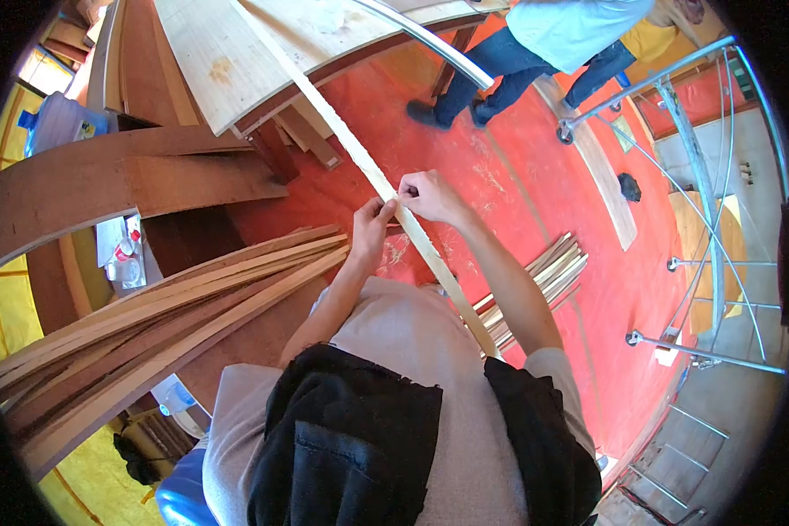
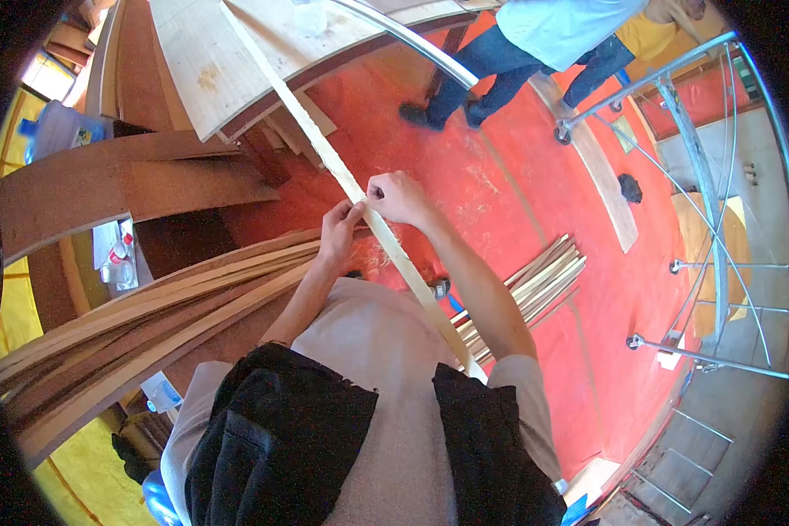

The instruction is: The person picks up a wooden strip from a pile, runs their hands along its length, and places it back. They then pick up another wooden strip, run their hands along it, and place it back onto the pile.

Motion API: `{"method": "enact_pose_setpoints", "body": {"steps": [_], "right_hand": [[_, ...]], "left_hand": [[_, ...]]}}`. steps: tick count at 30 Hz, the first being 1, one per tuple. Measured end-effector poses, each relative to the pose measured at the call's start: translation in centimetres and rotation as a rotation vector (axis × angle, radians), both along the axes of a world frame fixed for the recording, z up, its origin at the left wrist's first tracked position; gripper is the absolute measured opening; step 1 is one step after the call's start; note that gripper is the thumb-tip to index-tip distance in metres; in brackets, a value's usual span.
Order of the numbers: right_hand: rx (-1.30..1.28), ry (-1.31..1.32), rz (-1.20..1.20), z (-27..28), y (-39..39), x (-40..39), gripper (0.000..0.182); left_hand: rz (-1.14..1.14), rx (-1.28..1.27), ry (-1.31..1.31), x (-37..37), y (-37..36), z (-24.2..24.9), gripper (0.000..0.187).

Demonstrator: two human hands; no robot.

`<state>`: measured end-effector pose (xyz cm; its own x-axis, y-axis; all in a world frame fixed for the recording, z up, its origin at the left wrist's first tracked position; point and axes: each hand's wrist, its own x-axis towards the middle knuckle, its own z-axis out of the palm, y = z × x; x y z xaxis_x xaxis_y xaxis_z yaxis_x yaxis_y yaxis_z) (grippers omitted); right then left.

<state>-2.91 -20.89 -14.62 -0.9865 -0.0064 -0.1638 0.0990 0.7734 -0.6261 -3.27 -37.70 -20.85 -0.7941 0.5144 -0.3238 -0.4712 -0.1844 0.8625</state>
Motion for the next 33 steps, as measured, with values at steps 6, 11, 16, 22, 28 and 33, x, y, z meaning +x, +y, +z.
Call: {"method": "enact_pose_setpoints", "body": {"steps": [6, 11, 16, 22, 28, 33], "right_hand": [[0.283, 0.329, 0.008, -0.3, 0.4, -0.6, 0.015], [0.091, 0.169, -0.097, 0.5, 2.8, -1.1, 0.016], [-0.2, 0.137, 0.009, -0.5, 1.3, 0.1, 0.02], [-0.066, 0.074, 0.051, 0.3, 0.1, 0.0, 0.016], [-0.066, 0.043, 0.039, 0.3, -0.1, -0.5, 0.018], [-0.463, -0.036, -0.076, -3.2, -0.5, 0.8, 0.034]], "left_hand": [[0.003, 0.032, -0.063, 0.5, -0.2, 0.9, 0.023], [0.006, 0.015, -0.069, 0.7, -1.0, 1.0, 0.022], [0.006, 0.007, -0.077, 0.6, -0.6, 1.0, 0.021], [-0.003, 0.039, -0.096, 0.5, -0.3, 0.5, 0.022], [-0.019, 0.04, -0.076, 0.4, -0.5, 0.6, 0.021], [-0.056, 0.174, -0.072, -0.2, -1.1, 0.0, 0.021]]}}
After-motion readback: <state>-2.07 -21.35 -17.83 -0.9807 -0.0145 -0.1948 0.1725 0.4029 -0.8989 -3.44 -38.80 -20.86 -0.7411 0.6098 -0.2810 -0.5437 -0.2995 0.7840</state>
